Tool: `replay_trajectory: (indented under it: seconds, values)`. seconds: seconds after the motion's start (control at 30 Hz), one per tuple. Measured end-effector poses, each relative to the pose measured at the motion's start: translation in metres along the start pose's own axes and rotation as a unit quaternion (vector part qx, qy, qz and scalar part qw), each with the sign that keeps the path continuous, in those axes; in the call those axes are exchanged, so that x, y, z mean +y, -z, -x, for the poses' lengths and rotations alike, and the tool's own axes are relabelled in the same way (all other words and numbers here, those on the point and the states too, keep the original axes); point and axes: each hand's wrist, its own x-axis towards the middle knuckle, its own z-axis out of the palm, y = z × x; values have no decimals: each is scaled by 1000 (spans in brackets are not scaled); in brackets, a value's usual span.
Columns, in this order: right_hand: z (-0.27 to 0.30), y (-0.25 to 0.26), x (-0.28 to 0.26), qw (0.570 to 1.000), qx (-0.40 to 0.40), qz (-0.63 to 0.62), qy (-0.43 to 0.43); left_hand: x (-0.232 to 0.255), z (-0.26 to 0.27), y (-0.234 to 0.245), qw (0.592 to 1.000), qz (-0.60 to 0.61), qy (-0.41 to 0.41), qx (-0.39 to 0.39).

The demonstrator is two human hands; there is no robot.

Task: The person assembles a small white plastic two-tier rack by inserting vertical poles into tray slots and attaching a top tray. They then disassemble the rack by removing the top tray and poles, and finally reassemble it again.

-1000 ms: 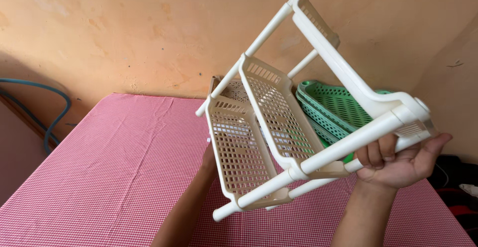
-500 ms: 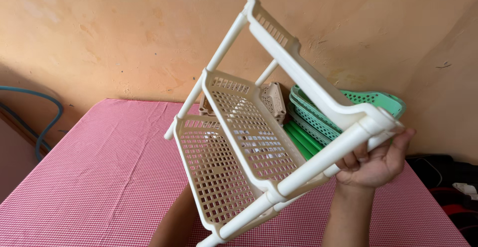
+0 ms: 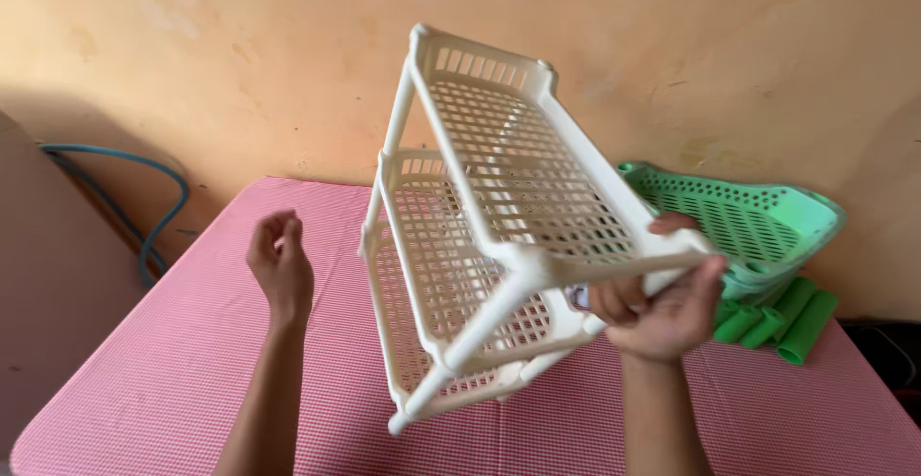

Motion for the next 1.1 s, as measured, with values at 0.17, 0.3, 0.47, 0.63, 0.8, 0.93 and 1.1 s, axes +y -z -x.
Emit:
replay_trajectory:
  seconds: [0.17,0.3,0.47,0.63,0.8,0.93,1.1]
  values:
    - [-38,-10,68,999,-30,11,-38,102,3,15,968,199,-89,-122]
    - [-58,-18,107,997,-28,1,-73,172,33,10,972,77,-165,-150]
    - [-64,-27,132,996,-29,17,-84,204,28,1,983,-2,-132,-128]
    - [-57,-36,135,998,12,46,-52,197,25,-3,986,-33,-120,-113]
    - [-55,-36,135,997,42,47,-51,184,31,-14,990,-16,-101,-93]
    - [-54,-36,129,996,30,67,-55,173,31,-20,986,-14,-129,-103]
    - [-49,-34,125,991,6,107,-80,153,24,-26,981,-40,-159,-99]
